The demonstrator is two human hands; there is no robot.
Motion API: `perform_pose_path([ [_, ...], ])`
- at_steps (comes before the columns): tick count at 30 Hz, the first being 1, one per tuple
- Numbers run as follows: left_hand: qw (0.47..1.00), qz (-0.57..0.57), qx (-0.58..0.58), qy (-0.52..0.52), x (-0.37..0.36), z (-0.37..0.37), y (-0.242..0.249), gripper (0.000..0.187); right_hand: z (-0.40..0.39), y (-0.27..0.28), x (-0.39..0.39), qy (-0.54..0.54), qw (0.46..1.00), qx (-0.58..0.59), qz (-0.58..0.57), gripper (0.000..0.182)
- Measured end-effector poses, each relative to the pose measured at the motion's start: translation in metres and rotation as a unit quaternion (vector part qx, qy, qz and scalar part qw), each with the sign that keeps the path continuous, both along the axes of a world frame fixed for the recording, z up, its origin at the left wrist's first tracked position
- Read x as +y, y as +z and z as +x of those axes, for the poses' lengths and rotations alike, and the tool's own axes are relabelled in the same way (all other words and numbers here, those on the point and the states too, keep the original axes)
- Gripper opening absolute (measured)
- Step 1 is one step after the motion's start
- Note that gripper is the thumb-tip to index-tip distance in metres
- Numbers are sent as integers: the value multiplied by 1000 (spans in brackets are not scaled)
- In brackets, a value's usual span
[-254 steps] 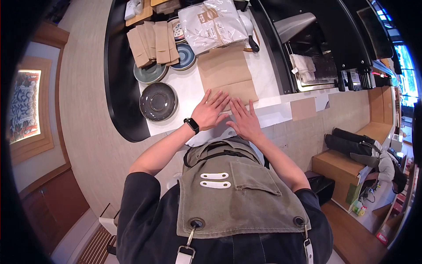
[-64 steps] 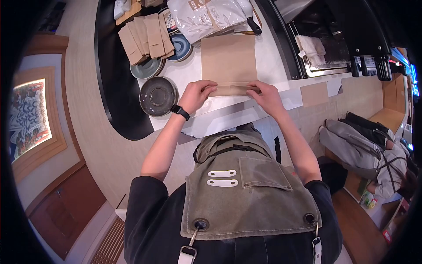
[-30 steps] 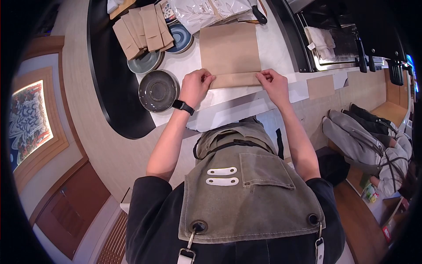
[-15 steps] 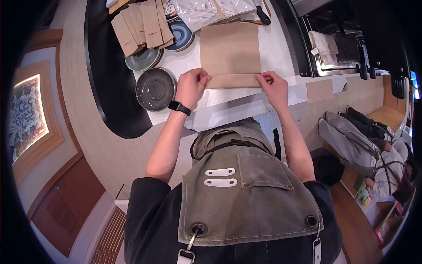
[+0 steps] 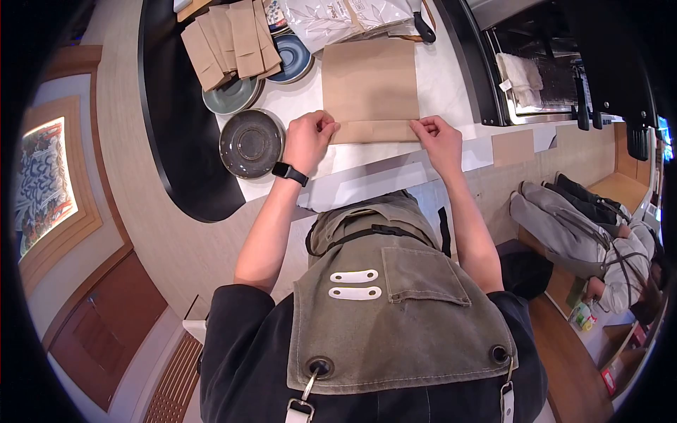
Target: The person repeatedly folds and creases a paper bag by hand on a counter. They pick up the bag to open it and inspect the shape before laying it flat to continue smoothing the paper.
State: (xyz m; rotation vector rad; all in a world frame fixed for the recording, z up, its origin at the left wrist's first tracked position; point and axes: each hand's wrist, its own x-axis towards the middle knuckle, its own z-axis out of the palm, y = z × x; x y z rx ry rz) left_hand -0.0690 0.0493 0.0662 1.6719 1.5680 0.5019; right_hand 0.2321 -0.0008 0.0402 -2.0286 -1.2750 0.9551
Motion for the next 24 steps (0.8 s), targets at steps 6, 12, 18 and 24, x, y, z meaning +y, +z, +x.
perform_pose_path([
  [6, 999, 31, 25, 12, -3, 2, -4, 22, 0, 2, 2, -1, 1000, -21, -3, 37],
  [12, 989, 133, 69, -16, -16, 16, 4, 20, 4, -3, 7, 11, 998, -59, 34, 37],
  [18, 926, 270, 140, -224, -59, 36, -21, 48, 4, -5, 7, 17, 998, -55, 27, 38],
  [24, 909, 274, 199, -243, -72, 27, -52, 54, 4, -6, 5, 20, 997, -59, 36, 38],
])
